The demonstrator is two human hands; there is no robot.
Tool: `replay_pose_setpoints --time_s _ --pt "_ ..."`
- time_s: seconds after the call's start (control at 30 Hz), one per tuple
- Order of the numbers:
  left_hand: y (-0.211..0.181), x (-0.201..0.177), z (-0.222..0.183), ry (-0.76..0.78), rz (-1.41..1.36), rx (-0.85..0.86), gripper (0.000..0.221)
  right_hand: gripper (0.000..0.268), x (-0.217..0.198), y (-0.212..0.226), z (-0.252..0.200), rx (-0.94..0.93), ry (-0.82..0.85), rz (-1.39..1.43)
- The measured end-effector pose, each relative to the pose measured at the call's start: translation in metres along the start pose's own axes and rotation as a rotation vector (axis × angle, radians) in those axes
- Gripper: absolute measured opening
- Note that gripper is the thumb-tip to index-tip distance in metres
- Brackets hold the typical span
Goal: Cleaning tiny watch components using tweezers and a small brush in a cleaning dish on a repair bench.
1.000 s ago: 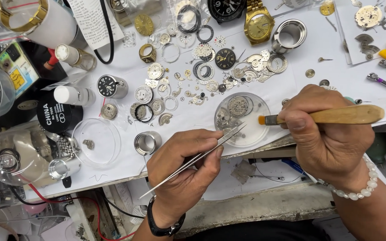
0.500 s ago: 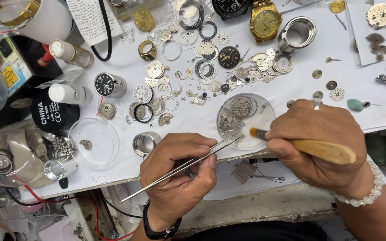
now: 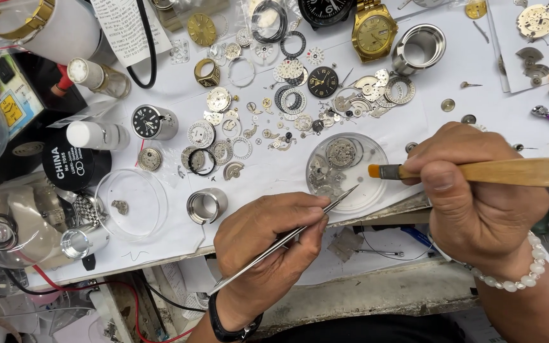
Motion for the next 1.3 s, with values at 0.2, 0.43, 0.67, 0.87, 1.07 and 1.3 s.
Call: replay_pose_setpoints --time_s 0.2,0.43,0.67,0.87,1.07,1.3 --pt "-0.002 0.003 0.000 -0.002 0.008 0.011 0.012 0.022 0.012 0.006 0.007 0.000 0.114 -0.024" --pt "-0.003 0.006 0.002 0.038 0.021 -0.002 0.013 0.023 0.027 0.014 0.015 -0.020 0.258 -0.067" --pt "-0.005 0.004 0.005 0.017 0.054 0.015 0.012 0.022 0.023 0.008 0.016 0.052 0.231 -0.022" --pt "-0.006 0.005 0.005 0.008 0.061 0.027 0.011 0.020 0.028 0.013 0.017 0.016 0.266 -0.023" --pt "-0.006 0.005 0.004 0.009 0.055 0.022 0.013 0.017 0.025 0.013 0.014 -0.009 0.264 -0.034" --pt "-0.006 0.005 0.004 -0.001 0.047 0.021 0.012 0.018 0.027 0.014 0.016 -0.037 0.274 -0.017"
Point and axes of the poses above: each hand's wrist, its own z-axis towards the middle knuckle, its own x-axis out of the palm, y = z × x, the point moved 10 cm from there along z, towards the middle knuckle, and after that the axes turned 15 degrees about z, right-handed, at the moved point
